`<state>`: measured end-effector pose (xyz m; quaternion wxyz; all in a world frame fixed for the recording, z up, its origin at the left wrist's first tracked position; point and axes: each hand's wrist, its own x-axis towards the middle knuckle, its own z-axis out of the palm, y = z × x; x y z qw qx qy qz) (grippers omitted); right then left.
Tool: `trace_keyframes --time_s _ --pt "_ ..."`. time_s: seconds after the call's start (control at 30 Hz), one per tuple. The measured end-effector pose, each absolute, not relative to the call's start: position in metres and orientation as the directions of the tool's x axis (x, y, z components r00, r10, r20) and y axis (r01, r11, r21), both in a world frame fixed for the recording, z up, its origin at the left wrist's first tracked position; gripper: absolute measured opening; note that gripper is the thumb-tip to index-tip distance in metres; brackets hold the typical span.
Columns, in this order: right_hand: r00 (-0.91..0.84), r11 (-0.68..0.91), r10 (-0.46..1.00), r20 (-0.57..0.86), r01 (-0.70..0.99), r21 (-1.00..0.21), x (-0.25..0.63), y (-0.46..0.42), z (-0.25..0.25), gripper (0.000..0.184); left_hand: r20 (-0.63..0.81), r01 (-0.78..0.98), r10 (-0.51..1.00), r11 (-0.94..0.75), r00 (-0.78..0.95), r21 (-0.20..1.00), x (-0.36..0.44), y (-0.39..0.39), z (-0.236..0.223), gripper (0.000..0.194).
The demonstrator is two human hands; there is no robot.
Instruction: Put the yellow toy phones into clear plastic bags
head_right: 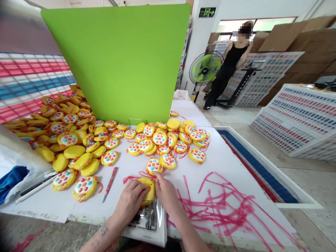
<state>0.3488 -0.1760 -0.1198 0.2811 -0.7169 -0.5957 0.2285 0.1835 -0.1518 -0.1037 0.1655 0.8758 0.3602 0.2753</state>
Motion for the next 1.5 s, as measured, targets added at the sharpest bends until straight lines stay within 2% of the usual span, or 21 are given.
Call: trace_keyframes --time_s 0.13,0.3,0.47,0.63,0.87,1.1,1.27,1.5 --pt "0.206 -0.124 0.978 0.040 0.721 -0.681 0.347 -0.176 -0.117 0.043 0.297 0.578 0.734 -0.670 0.611 0.466 0.184 -0.151 -0.100 0.019" --pt "0.221 -0.144 0.975 0.026 0.716 -0.683 0.346 -0.176 -0.118 0.044 0.248 0.606 0.777 -0.613 0.579 0.507 0.183 -0.148 -0.100 0.008" --pt "0.220 -0.091 0.972 0.078 0.667 -0.739 0.346 -0.176 -0.125 0.043 0.159 0.598 0.808 -0.537 0.567 0.595 0.180 -0.143 -0.097 0.012" --pt "0.215 -0.071 0.972 0.096 0.656 -0.751 0.346 -0.175 -0.128 0.043 0.072 0.642 0.835 -0.472 0.546 0.604 0.179 -0.146 -0.090 0.012" --pt "0.216 -0.080 0.973 0.087 0.664 -0.744 0.345 -0.173 -0.128 0.043 0.081 0.633 0.841 -0.463 0.535 0.621 0.181 -0.142 -0.091 0.013" --pt "0.208 -0.077 0.975 0.081 0.653 -0.753 0.346 -0.172 -0.125 0.043 0.011 0.676 0.838 -0.449 0.546 0.584 0.181 -0.142 -0.090 0.013" --pt "0.200 -0.073 0.976 0.083 0.665 -0.743 0.346 -0.170 -0.126 0.044 0.063 0.632 0.826 -0.476 0.561 0.612 0.182 -0.140 -0.090 0.015" --pt "0.221 -0.055 0.969 0.113 0.636 -0.770 0.348 -0.171 -0.130 0.042 -0.014 0.676 0.829 -0.445 0.558 0.588 0.184 -0.141 -0.085 0.014"
